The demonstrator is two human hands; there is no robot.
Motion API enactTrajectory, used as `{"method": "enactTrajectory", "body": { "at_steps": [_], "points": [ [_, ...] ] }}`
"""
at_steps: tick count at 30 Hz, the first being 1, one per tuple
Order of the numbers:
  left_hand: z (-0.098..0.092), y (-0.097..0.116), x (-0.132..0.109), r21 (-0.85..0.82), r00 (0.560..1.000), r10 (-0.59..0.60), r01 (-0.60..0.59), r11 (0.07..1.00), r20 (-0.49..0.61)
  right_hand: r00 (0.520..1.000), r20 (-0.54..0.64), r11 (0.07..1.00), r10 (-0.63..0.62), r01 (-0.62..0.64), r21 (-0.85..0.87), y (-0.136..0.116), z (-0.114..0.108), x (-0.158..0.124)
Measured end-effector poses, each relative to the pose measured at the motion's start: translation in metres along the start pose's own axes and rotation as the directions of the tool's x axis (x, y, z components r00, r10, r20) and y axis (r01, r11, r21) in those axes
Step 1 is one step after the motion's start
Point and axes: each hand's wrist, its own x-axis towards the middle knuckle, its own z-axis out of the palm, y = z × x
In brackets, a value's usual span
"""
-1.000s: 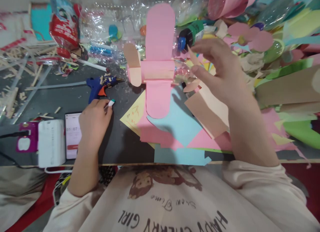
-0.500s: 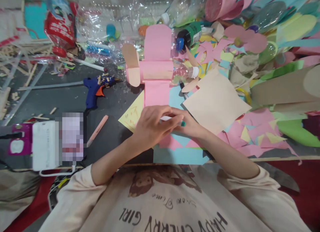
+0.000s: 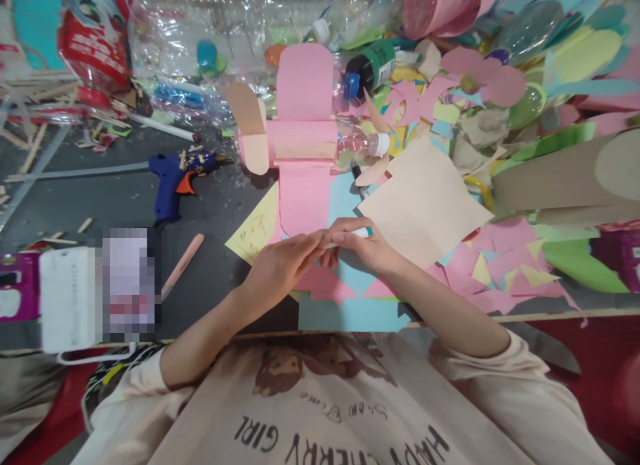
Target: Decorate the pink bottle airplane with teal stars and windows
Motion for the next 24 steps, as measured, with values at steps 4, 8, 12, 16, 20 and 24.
{"method": "enactTrajectory", "body": {
  "at_steps": [4,8,12,16,20,24],
  "points": [
    [-0.004,0.002,-0.002,-0.188,0.994,-0.093,0.102,0.977,0.054,0.999,0.037,0.999,0.031,-0.030,-0.013,-0.004,0.004,-0.003],
    [-0.013,-0.006,-0.006,-0.089,0.991,-0.122,0.126,0.988,0.049,0.999,0.025,0.999,0.022,-0.022,-0.032,-0.009,0.001,-0.002],
    [-0.036,-0.035,-0.015,0.298,0.950,-0.215,0.277,0.913,-0.227,0.973,-0.216,0.996,-0.087,0.077,-0.053,-0.012,-0.009,0.003],
    [-0.059,-0.061,-0.031,0.509,0.897,-0.194,0.392,0.766,-0.398,0.937,-0.322,0.987,-0.138,0.104,-0.119,-0.013,-0.014,0.007],
    [-0.054,-0.057,-0.034,0.468,0.922,-0.150,0.316,0.825,-0.358,0.932,-0.324,0.982,-0.164,0.122,-0.146,-0.015,-0.021,0.010],
    [-0.026,-0.042,-0.014,0.237,0.976,-0.162,0.194,0.952,-0.147,0.907,-0.358,0.966,-0.222,0.155,-0.207,-0.019,-0.038,0.012]
  ]
}}
